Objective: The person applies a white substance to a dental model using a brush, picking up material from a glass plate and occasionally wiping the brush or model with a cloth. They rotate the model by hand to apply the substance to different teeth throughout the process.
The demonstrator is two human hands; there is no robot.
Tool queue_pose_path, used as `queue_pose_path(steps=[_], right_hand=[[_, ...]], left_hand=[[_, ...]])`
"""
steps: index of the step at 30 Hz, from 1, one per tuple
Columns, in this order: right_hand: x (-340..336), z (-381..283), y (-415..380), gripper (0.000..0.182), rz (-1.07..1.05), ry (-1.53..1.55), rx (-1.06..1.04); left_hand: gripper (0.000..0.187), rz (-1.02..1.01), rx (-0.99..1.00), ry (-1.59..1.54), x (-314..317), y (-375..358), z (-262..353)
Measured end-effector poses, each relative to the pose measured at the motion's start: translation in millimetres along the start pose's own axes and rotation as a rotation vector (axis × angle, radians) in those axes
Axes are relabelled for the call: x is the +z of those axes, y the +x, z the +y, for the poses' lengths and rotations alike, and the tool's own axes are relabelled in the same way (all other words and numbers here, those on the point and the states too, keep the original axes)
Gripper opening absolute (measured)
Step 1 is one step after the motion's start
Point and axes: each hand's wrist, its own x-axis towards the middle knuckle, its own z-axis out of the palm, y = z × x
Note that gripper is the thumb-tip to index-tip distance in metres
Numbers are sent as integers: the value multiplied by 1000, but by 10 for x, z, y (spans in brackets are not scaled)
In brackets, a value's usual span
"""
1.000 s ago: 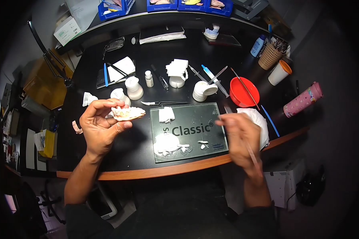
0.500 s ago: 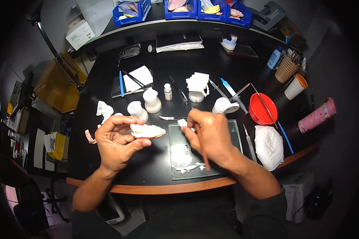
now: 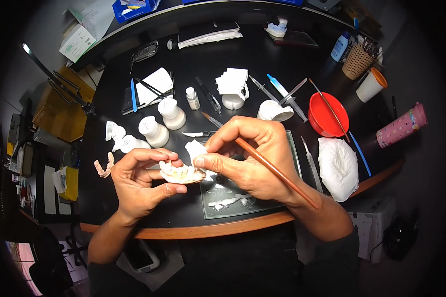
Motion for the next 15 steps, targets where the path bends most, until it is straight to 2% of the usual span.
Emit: queue_pose_path(steps=[7,10,15], right_hand=[[28,-9,-7,11,-24,-101,-74],[43,-14,-10,9,-37,-180,-131],[39,-18,-14,10,-41,-218,-153]], left_hand=[[45,17,-10,21,-3,-2,-17],[52,-53,-10,79,-33,-5,-20],[52,-56,-10,97,-26,2,-11]])
